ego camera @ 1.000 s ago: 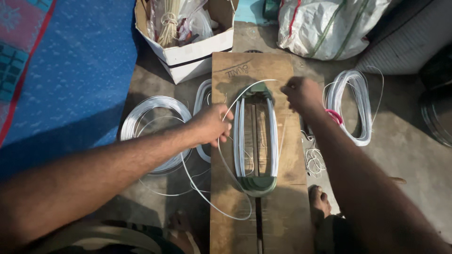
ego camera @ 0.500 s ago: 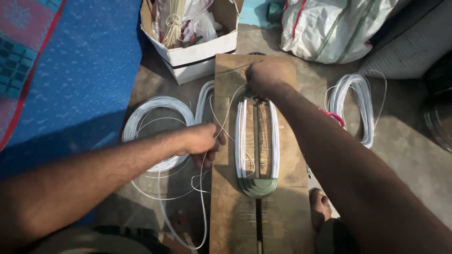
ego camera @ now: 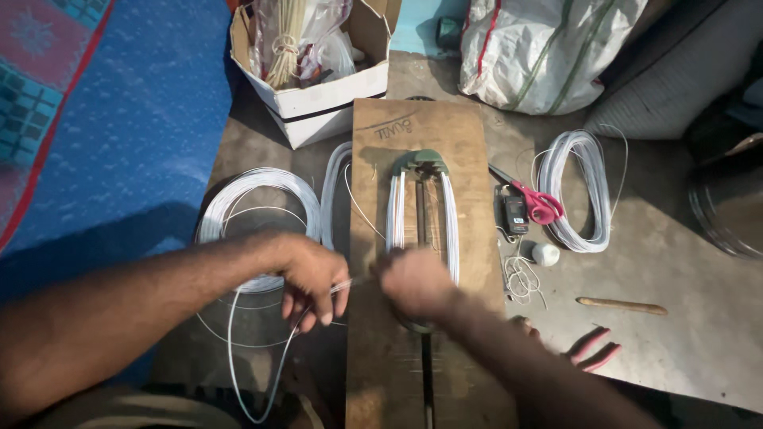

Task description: The person sits on the floor and winds white wire around a green plastic winder frame mounted on a wooden board, repeatedly looping the wire by hand and pulling lengths from a coil beside them. They continue winding turns around the frame throughout the episode.

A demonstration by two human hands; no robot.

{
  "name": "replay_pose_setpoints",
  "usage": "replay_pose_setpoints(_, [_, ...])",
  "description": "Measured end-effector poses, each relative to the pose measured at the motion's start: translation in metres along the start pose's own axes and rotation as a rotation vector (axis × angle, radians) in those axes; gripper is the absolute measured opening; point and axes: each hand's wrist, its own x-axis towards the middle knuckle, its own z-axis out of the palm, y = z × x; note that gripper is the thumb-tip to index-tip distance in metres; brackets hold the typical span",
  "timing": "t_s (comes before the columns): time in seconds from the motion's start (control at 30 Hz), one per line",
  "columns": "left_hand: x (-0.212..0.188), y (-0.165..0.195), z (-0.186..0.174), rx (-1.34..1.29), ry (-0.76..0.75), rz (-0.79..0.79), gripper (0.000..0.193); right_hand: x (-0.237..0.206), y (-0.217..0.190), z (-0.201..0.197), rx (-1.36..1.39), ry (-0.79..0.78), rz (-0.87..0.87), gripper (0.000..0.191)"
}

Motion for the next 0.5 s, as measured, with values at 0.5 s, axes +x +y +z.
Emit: replay_pose_setpoints(0.5, [-0.050, 0.057, 0.046, 0.320, -0.247, 0.057, 0.050, -0.126, -0.053, 0.089, 0.782, 0.501, 0.721, 0.024])
